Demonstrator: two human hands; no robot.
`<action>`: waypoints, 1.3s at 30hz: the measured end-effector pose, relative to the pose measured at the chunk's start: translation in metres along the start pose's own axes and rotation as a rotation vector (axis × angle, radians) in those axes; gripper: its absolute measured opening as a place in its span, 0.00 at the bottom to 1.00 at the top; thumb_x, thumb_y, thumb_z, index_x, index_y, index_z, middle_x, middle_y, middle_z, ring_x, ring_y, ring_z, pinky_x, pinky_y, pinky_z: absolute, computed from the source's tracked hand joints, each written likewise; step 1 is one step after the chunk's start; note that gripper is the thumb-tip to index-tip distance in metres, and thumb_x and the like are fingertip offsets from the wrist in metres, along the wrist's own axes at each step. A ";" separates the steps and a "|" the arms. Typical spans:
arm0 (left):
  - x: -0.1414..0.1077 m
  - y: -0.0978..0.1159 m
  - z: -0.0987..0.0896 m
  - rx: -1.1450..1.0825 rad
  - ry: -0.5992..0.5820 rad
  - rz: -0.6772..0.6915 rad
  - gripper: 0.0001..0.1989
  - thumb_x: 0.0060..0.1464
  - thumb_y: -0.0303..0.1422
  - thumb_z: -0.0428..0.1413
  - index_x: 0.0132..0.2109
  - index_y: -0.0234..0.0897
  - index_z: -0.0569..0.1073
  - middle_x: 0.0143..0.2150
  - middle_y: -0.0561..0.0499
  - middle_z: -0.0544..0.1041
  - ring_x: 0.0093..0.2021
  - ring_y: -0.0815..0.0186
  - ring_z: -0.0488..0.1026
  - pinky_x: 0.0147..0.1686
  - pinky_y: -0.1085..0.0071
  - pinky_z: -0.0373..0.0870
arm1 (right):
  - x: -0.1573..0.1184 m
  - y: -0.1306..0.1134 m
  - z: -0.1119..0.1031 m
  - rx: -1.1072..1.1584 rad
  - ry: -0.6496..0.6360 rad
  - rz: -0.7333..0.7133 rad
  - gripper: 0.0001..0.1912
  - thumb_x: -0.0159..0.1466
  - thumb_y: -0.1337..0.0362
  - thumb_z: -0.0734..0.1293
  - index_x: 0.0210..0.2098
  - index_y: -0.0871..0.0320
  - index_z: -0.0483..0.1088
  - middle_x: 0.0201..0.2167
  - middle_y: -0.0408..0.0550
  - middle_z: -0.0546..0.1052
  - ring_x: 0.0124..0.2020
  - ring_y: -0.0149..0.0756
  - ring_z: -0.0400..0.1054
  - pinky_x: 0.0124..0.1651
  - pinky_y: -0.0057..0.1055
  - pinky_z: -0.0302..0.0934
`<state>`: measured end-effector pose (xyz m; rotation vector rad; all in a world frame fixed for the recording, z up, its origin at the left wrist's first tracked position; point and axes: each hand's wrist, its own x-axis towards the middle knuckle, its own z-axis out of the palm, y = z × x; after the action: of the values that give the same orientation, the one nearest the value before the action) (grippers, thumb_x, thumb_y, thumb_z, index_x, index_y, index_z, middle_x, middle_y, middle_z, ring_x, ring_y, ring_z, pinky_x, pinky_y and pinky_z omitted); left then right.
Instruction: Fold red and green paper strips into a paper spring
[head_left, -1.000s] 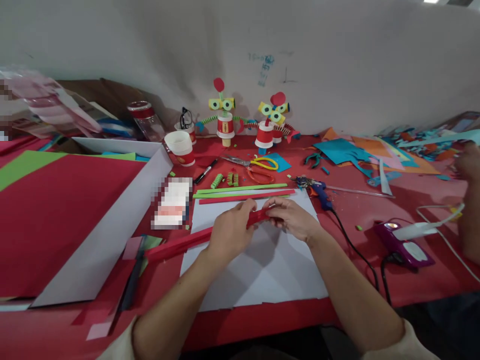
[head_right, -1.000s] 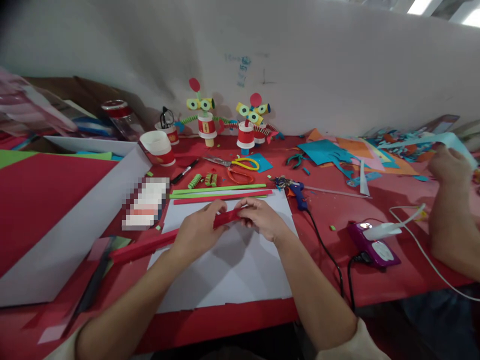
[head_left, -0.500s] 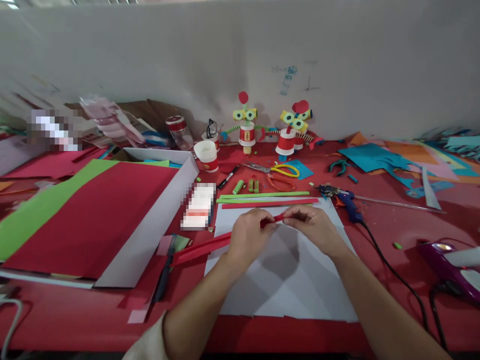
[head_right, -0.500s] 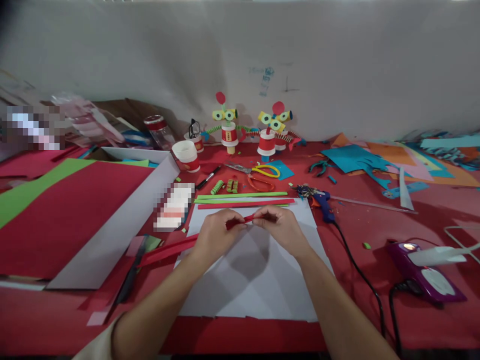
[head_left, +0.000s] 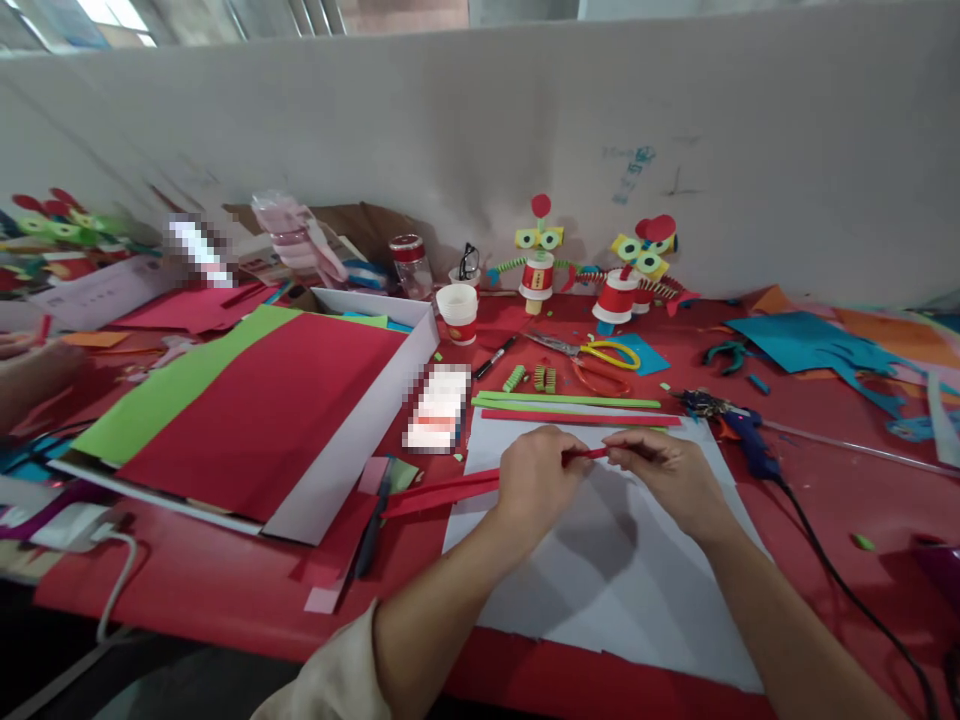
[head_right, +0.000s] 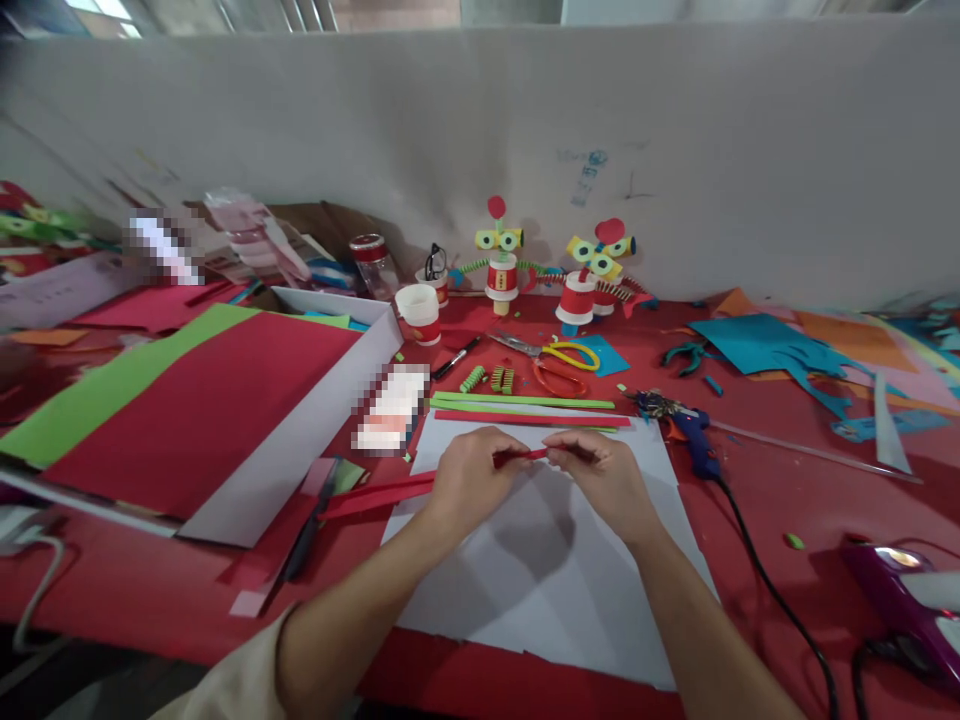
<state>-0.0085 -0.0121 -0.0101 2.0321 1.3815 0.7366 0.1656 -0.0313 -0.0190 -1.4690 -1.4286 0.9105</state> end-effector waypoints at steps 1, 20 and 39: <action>0.000 0.001 0.000 0.039 0.004 0.009 0.08 0.51 0.30 0.54 0.36 0.43 0.79 0.35 0.54 0.80 0.35 0.66 0.73 0.34 0.71 0.66 | 0.000 0.000 0.000 -0.048 -0.013 -0.050 0.11 0.55 0.56 0.69 0.32 0.56 0.76 0.30 0.48 0.79 0.31 0.38 0.72 0.34 0.33 0.66; -0.006 -0.002 0.008 0.583 -0.137 0.302 0.13 0.54 0.23 0.50 0.41 0.37 0.77 0.36 0.47 0.76 0.39 0.60 0.71 0.38 0.64 0.65 | 0.003 0.021 -0.014 -0.819 -0.103 -0.614 0.13 0.62 0.75 0.62 0.36 0.57 0.76 0.32 0.48 0.78 0.36 0.40 0.69 0.41 0.36 0.62; -0.014 0.007 0.015 0.711 -0.232 0.400 0.17 0.56 0.19 0.42 0.39 0.34 0.76 0.37 0.43 0.74 0.41 0.57 0.70 0.41 0.62 0.67 | 0.000 0.023 -0.020 -0.893 -0.100 -0.443 0.13 0.64 0.72 0.61 0.39 0.55 0.77 0.38 0.47 0.79 0.40 0.38 0.69 0.42 0.32 0.62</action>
<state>0.0022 -0.0297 -0.0168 2.8918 1.2114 0.1340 0.1919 -0.0324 -0.0331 -1.5950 -2.2787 0.0307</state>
